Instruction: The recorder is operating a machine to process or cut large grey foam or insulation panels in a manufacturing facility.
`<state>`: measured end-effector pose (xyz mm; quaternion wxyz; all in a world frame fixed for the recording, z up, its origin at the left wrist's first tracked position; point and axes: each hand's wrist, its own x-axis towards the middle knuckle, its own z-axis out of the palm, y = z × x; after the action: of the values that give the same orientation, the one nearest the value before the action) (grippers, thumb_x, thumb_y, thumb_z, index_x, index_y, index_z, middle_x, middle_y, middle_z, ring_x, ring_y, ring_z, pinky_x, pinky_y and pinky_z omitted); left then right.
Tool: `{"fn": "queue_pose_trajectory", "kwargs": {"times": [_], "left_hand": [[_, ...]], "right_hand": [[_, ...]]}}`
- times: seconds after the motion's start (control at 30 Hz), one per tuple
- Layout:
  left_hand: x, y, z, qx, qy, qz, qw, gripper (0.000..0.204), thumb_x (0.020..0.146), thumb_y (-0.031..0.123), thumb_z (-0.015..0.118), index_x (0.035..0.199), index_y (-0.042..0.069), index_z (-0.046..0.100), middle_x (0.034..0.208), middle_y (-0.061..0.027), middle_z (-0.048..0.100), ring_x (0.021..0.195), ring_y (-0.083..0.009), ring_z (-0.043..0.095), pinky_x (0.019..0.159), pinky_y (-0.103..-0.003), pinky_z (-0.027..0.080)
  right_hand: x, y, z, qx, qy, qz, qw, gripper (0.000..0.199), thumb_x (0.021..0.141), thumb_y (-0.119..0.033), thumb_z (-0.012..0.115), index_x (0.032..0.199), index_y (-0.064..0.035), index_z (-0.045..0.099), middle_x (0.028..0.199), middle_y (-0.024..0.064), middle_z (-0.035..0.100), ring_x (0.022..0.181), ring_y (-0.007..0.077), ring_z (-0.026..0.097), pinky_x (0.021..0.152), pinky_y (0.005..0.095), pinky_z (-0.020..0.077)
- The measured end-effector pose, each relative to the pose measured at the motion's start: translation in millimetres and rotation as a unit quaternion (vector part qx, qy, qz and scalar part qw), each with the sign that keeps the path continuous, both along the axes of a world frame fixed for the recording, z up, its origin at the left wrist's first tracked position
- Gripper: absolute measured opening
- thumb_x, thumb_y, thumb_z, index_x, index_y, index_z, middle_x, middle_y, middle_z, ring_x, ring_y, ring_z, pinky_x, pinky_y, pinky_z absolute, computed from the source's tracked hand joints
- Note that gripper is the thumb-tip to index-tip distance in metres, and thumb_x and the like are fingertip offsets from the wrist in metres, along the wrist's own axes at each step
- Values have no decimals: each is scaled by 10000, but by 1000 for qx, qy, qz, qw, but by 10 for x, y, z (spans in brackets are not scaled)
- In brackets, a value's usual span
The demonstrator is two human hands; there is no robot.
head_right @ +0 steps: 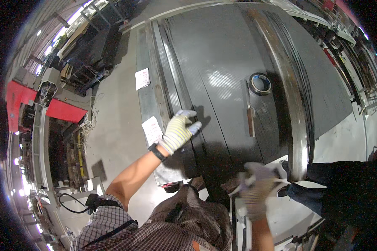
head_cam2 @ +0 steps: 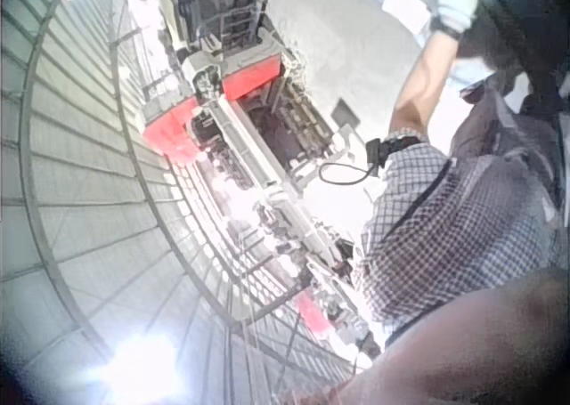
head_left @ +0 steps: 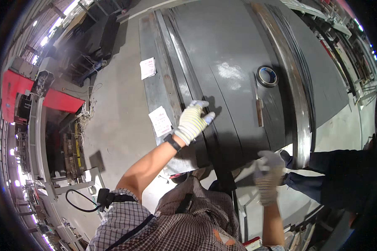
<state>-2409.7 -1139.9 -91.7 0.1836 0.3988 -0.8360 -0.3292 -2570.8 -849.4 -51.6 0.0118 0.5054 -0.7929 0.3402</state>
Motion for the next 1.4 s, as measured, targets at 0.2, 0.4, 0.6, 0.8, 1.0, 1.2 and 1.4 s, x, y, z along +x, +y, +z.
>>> {"fn": "queue_pose_trajectory", "kwargs": {"times": [0.2, 0.4, 0.6, 0.8, 1.0, 1.2, 1.4], "left_hand": [[-482, -1156, -26, -30, -106, 121, 987, 515, 823, 470, 797, 1088, 33, 738, 1040, -190, 747, 1002, -332, 716, 908, -386, 553], [-819, -1892, -47, -10, -282, 170, 944, 638, 832, 617, 715, 1028, 12, 759, 1024, -216, 742, 994, -378, 712, 859, -438, 570], [-956, -2031, -149, 39, -237, 220, 946, 645, 784, 571, 794, 1020, -26, 746, 1024, -245, 737, 1006, -371, 719, 856, -417, 572], [-816, -2440, -572, 158, -170, 256, 938, 344, 880, 309, 807, 960, -22, 757, 906, -120, 772, 786, -187, 736, 732, -368, 566], [-914, -2326, -366, 231, -203, 225, 925, 429, 935, 416, 715, 947, -10, 762, 905, -128, 775, 876, -241, 749, 786, -373, 566], [-980, -2164, -263, 51, -296, 207, 931, 583, 866, 550, 733, 983, -21, 750, 952, -196, 755, 981, -349, 726, 870, -395, 563], [-993, -2150, -138, 113, -270, 216, 931, 581, 821, 518, 787, 1114, 19, 735, 1106, -230, 730, 1059, -378, 708, 894, -450, 568]], "right_hand": [[463, -873, -566, 26, 10, 40, 999, 319, 767, -310, 816, 949, -107, 650, 891, 77, 645, 842, 307, 605, 739, 459, 440], [517, -995, -726, 65, 29, 5, 997, 407, 704, -348, 858, 926, -121, 604, 847, 69, 608, 798, 302, 582, 710, 444, 434], [461, -969, -759, 88, 23, -4, 996, 419, 690, -352, 854, 936, -130, 597, 847, 55, 605, 812, 293, 582, 714, 445, 425], [479, -1023, -739, 83, 12, 12, 996, 408, 690, -337, 850, 925, -131, 588, 835, 52, 595, 805, 292, 579, 694, 448, 416], [446, -989, -756, 91, 21, 7, 996, 393, 713, -361, 837, 919, -128, 598, 826, 59, 601, 785, 296, 586, 677, 456, 419], [437, -993, -789, 86, 27, 6, 996, 383, 741, -404, 819, 905, -123, 617, 820, 65, 615, 773, 301, 595, 671, 461, 421], [439, -1000, -740, 95, 21, 1, 995, 371, 744, -407, 815, 881, -120, 623, 823, 71, 617, 777, 307, 597, 674, 464, 423]]}}
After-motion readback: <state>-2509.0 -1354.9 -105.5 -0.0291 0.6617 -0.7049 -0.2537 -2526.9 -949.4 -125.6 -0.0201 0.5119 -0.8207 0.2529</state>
